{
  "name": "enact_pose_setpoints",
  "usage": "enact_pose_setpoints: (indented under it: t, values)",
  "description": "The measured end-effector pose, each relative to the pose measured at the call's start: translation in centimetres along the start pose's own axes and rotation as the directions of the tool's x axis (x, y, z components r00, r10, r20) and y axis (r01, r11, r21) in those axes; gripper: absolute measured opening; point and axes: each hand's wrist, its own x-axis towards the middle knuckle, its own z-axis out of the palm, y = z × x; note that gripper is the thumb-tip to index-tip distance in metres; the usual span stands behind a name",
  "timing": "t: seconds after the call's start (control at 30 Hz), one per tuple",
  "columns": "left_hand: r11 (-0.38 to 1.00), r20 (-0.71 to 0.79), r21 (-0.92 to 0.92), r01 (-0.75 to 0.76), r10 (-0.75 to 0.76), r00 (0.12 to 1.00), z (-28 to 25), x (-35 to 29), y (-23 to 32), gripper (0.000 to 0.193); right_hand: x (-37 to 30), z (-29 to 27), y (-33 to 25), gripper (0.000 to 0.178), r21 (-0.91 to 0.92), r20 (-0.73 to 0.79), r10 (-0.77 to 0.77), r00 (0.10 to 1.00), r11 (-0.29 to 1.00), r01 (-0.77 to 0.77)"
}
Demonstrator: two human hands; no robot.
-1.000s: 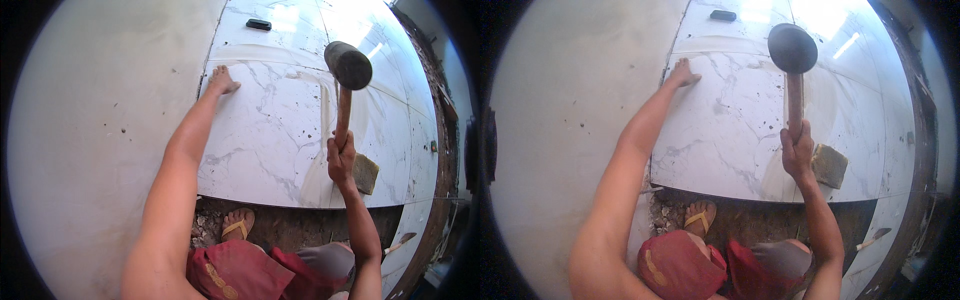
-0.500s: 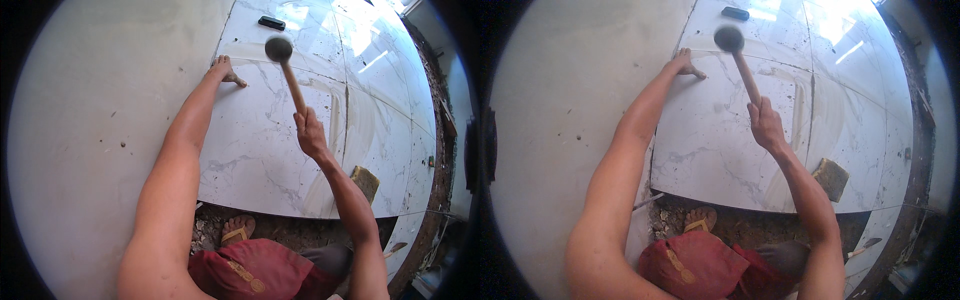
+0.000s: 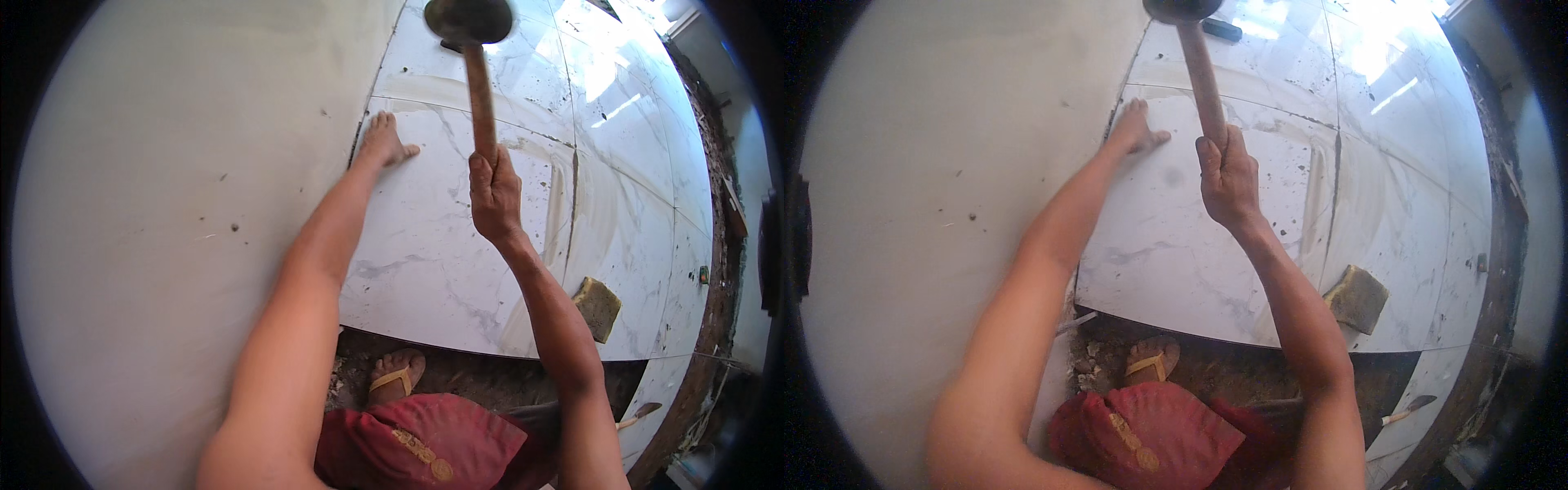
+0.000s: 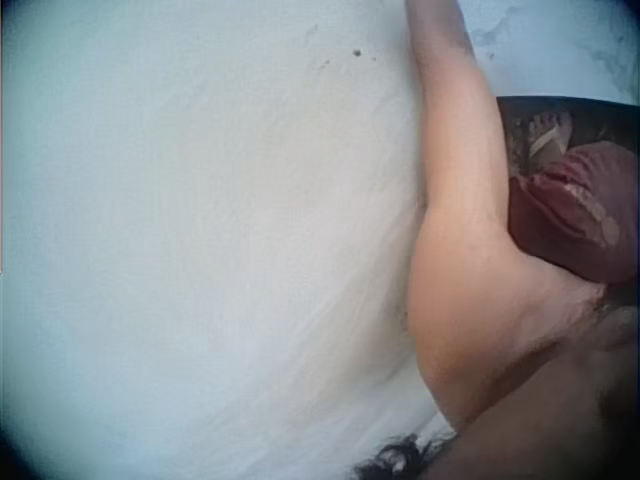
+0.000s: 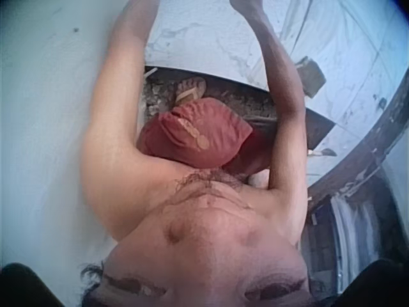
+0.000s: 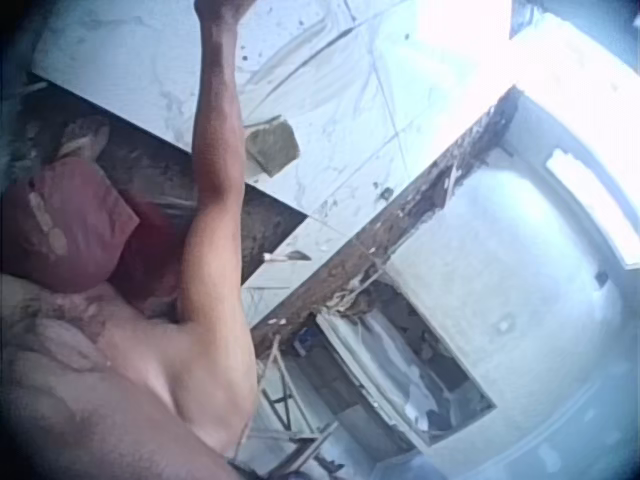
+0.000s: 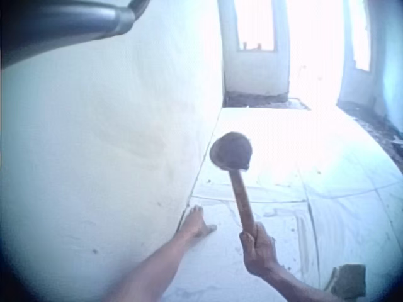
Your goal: The person installs white marble-patterned tiles on a wall using a rubber mallet to tap them into place, a chisel and hammer to adjust edges, and a sponge to wipe excess mortar from the surface.
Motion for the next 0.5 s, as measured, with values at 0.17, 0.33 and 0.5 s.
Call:
enact_pose_setpoints:
  t: [0.17,0.33,0.5]
  values:
    - [0.999,0.110,-0.019,-0.041,0.043,0.993,-0.6,-4.9,1.3,0.115,-1.5,2.5,3.8,0.022,-0.062,-0.122,-0.086,0.989,0.995,0.079]
    - [0.998,0.144,0.002,-0.069,0.068,0.987,-1.4,-4.9,1.2,0.117,-1.9,3.8,5.5,0.032,-0.235,0.024,0.258,0.966,0.941,-0.245]
    - [0.991,0.135,0.079,-0.110,0.098,0.986,0.1,-3.8,0.0,0.118,-2.6,4.0,3.9,0.034,-0.195,-0.094,0.158,0.983,0.965,-0.173]
